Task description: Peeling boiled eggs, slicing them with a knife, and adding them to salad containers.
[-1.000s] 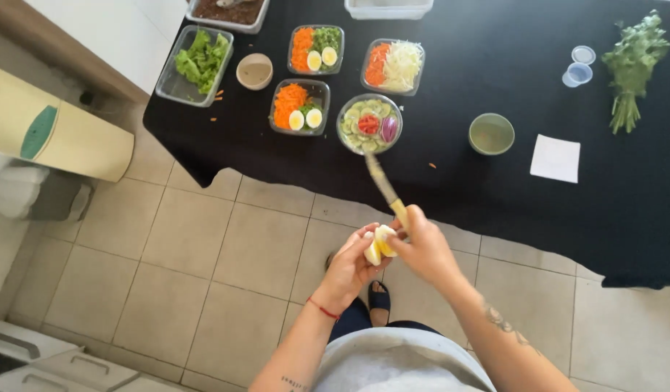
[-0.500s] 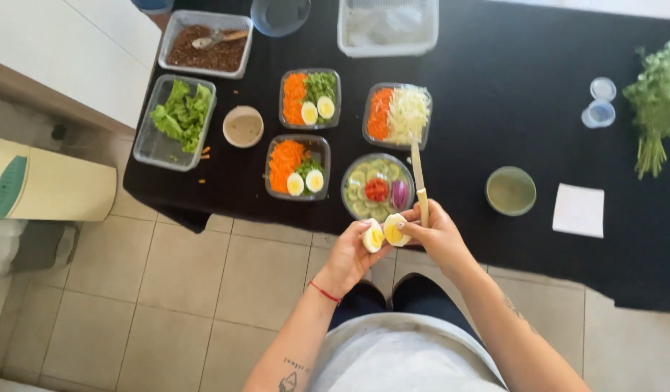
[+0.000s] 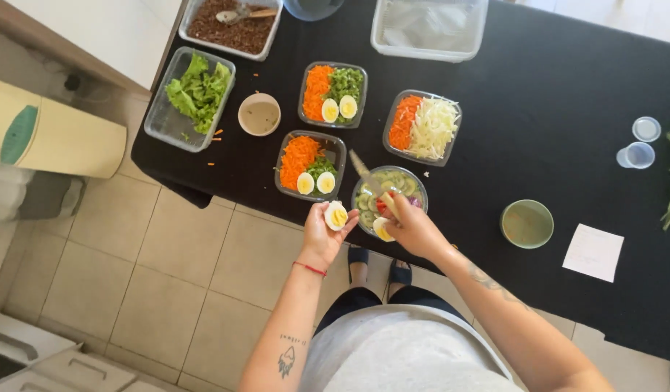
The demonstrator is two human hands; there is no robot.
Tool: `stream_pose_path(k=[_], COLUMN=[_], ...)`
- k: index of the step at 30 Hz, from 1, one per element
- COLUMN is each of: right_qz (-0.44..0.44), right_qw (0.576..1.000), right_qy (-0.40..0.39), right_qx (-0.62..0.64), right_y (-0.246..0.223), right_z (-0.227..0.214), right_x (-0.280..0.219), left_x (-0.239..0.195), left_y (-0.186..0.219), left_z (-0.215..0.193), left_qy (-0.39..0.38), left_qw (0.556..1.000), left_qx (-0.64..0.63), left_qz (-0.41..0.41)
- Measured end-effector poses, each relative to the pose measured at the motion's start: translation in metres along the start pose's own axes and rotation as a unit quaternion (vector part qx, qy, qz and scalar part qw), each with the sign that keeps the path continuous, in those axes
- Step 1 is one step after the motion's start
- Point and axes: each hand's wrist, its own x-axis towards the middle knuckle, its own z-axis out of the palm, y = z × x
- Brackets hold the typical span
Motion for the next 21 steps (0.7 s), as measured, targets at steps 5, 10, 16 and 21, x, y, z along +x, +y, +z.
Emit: stream_pose_path(k=[5, 10, 16, 21], right_qz=[-0.057, -0.114, -0.088, -0.016], right_qw=[0.986, 0.971, 0.977, 0.982], right_qy=[-0.035, -0.035, 0.015, 0.125], right_qx=[-0.151, -0.207, -0.191, -0.139], right_y=[-0.005, 0.002, 0.014, -0.002], right_z=[0.009, 0.012, 0.006, -0.035], right_x=[0.004, 0.015, 0.020, -0.009], left_x=[0.030, 0.039, 0.012, -0.010], left_y=[-0.016, -0.031, -0.031, -0.031], left_z=[-0.018, -0.015, 0.007, 0.027], left_qy=[0.074, 0.117, 0.086, 0.085], left_qw=[0.991, 0.951, 0.924, 0.868], left_qx=[0.095, 0.242, 0.325, 0.432], left_qz=[0.056, 0.153, 0.184, 0.228])
